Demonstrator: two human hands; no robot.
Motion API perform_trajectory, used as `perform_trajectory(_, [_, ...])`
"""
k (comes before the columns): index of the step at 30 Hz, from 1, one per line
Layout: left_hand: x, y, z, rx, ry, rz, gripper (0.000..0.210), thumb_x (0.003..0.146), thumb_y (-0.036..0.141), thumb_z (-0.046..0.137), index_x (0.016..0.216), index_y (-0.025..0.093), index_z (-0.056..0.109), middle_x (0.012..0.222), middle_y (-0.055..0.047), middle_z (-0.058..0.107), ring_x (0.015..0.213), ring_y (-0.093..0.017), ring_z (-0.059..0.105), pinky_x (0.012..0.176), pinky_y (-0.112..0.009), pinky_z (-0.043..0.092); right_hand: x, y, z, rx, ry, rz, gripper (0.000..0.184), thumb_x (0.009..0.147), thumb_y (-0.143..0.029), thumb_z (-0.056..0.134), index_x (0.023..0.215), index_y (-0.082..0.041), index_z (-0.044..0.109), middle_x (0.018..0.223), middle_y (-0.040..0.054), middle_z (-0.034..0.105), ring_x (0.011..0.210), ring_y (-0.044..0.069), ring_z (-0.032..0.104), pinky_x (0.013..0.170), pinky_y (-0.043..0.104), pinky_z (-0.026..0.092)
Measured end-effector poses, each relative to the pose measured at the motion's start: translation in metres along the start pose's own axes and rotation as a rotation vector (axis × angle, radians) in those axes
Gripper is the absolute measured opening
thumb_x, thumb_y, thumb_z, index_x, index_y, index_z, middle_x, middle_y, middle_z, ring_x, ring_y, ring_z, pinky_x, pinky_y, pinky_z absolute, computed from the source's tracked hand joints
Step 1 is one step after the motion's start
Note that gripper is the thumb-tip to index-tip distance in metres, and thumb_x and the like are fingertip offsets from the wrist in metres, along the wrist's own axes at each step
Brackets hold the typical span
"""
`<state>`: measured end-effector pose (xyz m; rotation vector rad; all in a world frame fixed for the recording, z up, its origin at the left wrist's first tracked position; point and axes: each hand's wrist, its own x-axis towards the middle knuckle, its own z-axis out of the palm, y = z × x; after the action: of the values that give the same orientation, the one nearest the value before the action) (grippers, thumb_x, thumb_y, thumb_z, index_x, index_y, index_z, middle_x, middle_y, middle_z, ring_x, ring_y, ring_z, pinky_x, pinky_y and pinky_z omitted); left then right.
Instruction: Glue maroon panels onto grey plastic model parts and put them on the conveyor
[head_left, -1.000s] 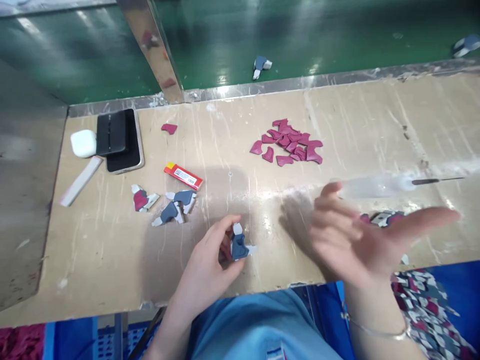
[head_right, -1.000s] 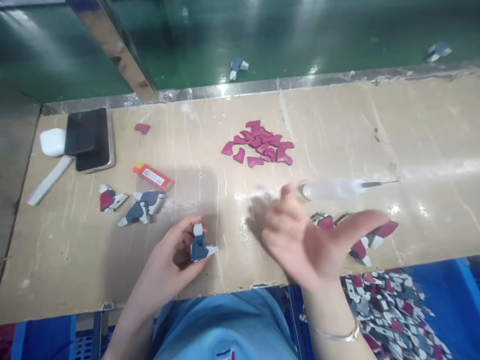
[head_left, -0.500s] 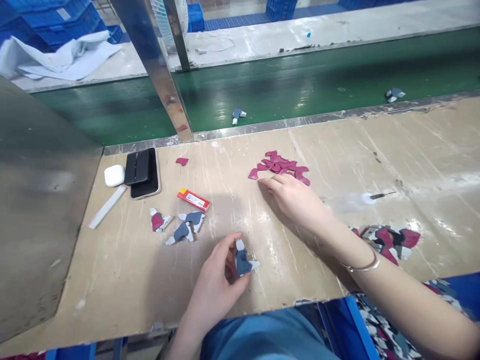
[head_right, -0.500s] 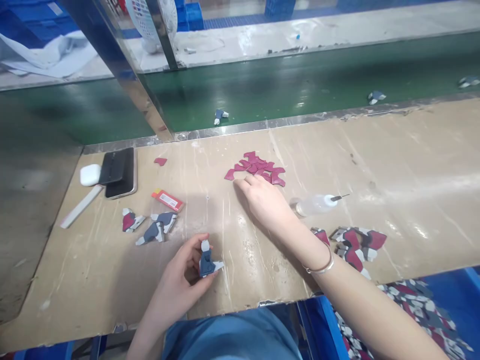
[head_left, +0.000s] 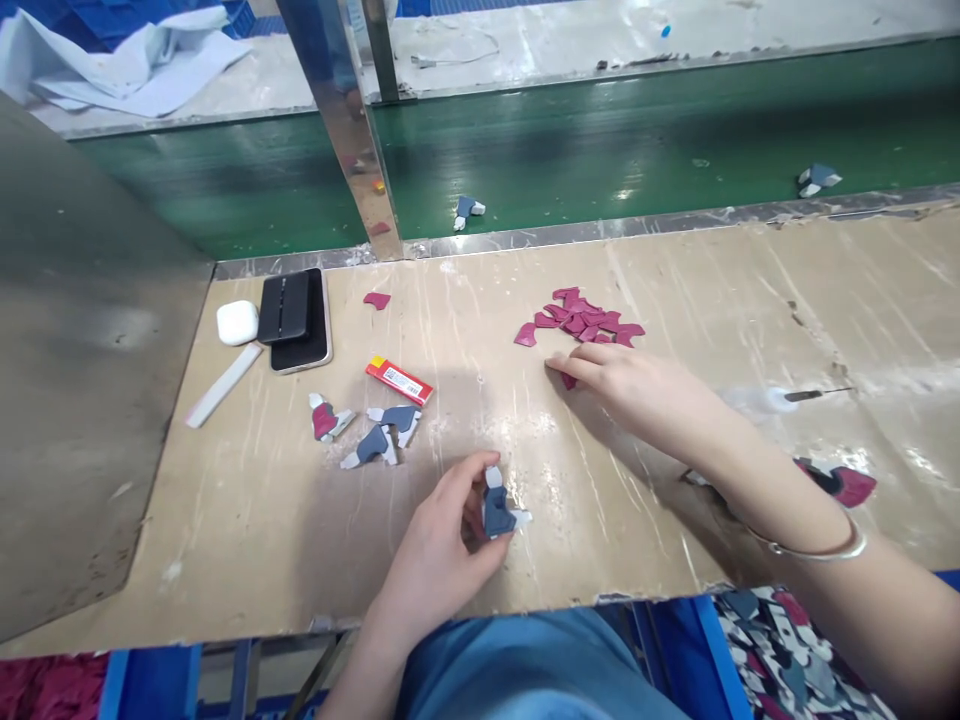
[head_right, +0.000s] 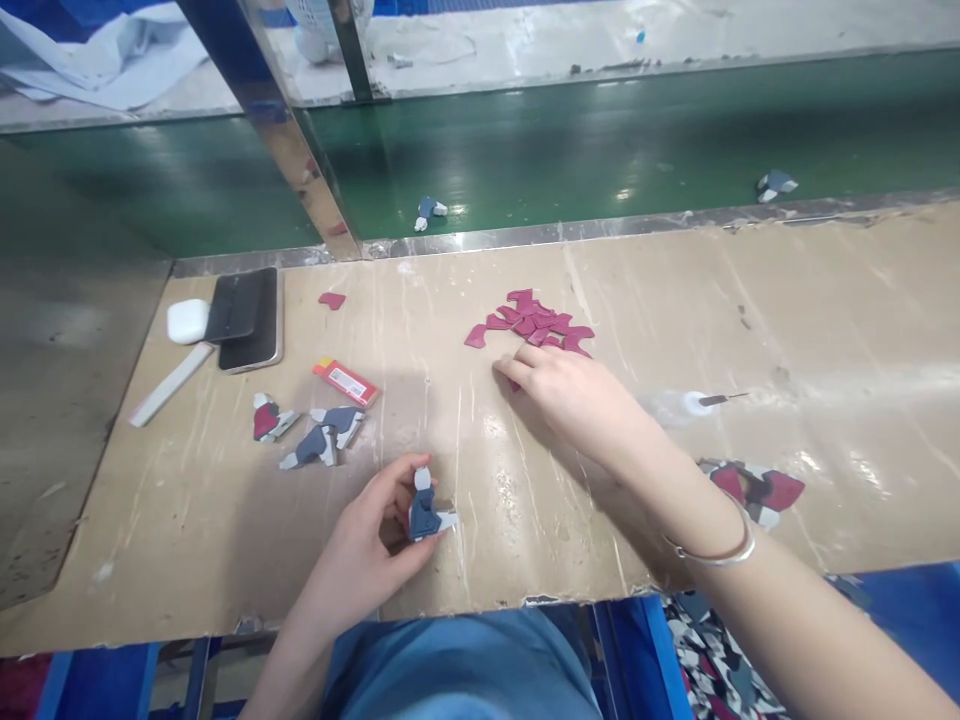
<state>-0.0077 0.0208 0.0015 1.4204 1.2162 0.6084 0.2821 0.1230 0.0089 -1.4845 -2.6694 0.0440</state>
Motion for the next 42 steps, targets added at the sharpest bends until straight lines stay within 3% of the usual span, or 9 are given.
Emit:
perform_trajectory(3, [0.001,0.008,-0.002,-0.014,-0.024,-0.036,0.06,0.083,0.011,0.068,0.142,0.023,0.063,0.104,-0.002,0.068,0.074,-0.014,0.062,0.077,-0.029,0.06,-0.006,-0.009,-0.007,0.056,0.047,0.028,0.034,0.105,-0.013,0.047,0.112,-0.02,0.079,0.097,0.0096,0.077,0.07,0.021,0.073,0.055,0.034,0.052])
perform_trajectory(5, [0.001,0.012,-0.002,-0.027,-0.025,-0.063,0.06,0.082,0.011,0.068,0.141,0.022,0.063,0.103,-0.002,0.067,0.075,-0.014,0.063,0.078,-0.029,0.06,-0.016,-0.026,-0.013,0.211,0.119,-0.009,0.03,0.11,-0.023,0.051,0.11,-0.022,0.08,0.101,0.0085,0.079,0.078,0.022,0.078,0.061,0.034,0.06])
perform_trajectory(7, [0.002,0.014,-0.002,-0.04,-0.014,-0.078,0.061,0.081,0.012,0.069,0.141,0.021,0.062,0.102,-0.002,0.067,0.074,-0.013,0.062,0.077,-0.029,0.059,-0.029,-0.05,-0.018,0.406,0.198,-0.095,0.028,0.112,-0.025,0.054,0.123,-0.025,0.08,0.113,0.0064,0.083,0.094,0.022,0.082,0.076,0.034,0.069])
perform_trajectory(10, [0.003,0.016,0.0,-0.059,-0.005,-0.079,0.063,0.08,0.013,0.069,0.142,0.021,0.062,0.102,-0.001,0.067,0.073,-0.013,0.062,0.076,-0.028,0.058,-0.05,-0.088,-0.019,0.531,0.298,-0.187,0.042,0.11,-0.013,0.054,0.148,-0.025,0.069,0.128,0.0057,0.083,0.106,0.02,0.083,0.087,0.03,0.072])
perform_trajectory(16, [0.004,0.018,0.0,-0.062,-0.012,-0.066,0.062,0.08,0.013,0.066,0.141,0.02,0.061,0.105,-0.001,0.068,0.074,-0.012,0.063,0.077,-0.028,0.059,-0.07,-0.129,0.0,0.553,0.391,-0.131,0.067,0.104,-0.002,0.061,0.166,-0.023,0.048,0.131,0.0083,0.082,0.118,0.025,0.082,0.098,0.034,0.073])
perform_trajectory(27, [0.003,0.018,0.002,-0.024,0.003,-0.042,0.061,0.081,0.011,0.066,0.14,0.023,0.06,0.113,-0.002,0.073,0.075,-0.012,0.064,0.079,-0.029,0.062,-0.064,-0.13,0.012,0.641,0.447,-0.138,0.072,0.1,-0.001,0.069,0.165,-0.026,0.05,0.121,0.0055,0.085,0.113,0.026,0.083,0.091,0.036,0.076])
perform_trajectory(34, [0.002,0.016,0.004,-0.037,0.034,-0.071,0.061,0.08,0.009,0.068,0.139,0.024,0.062,0.11,-0.001,0.072,0.078,-0.013,0.067,0.081,-0.029,0.062,-0.059,-0.133,0.013,0.727,0.428,-0.104,0.032,0.101,-0.002,0.067,0.127,-0.016,0.079,0.117,0.0102,0.085,0.115,0.025,0.082,0.097,0.036,0.073])
perform_trajectory(38, [-0.001,0.017,0.003,-0.135,0.067,-0.099,0.064,0.081,0.008,0.07,0.141,0.026,0.059,0.11,-0.001,0.071,0.085,-0.013,0.07,0.087,-0.029,0.064,-0.054,-0.131,0.011,0.846,0.356,-0.048,0.033,0.103,-0.004,0.062,0.126,-0.022,0.078,0.118,0.0076,0.084,0.115,0.024,0.081,0.099,0.04,0.072])
perform_trajectory(42, [-0.006,0.022,-0.005,-0.357,-0.02,-0.06,0.066,0.085,0.012,0.081,0.144,0.027,0.054,0.11,-0.001,0.07,0.098,-0.013,0.074,0.096,-0.026,0.064,-0.053,-0.13,0.005,0.867,0.374,-0.075,0.033,0.101,-0.002,0.059,0.122,-0.022,0.076,0.116,0.0068,0.085,0.116,0.024,0.08,0.1,0.04,0.071])
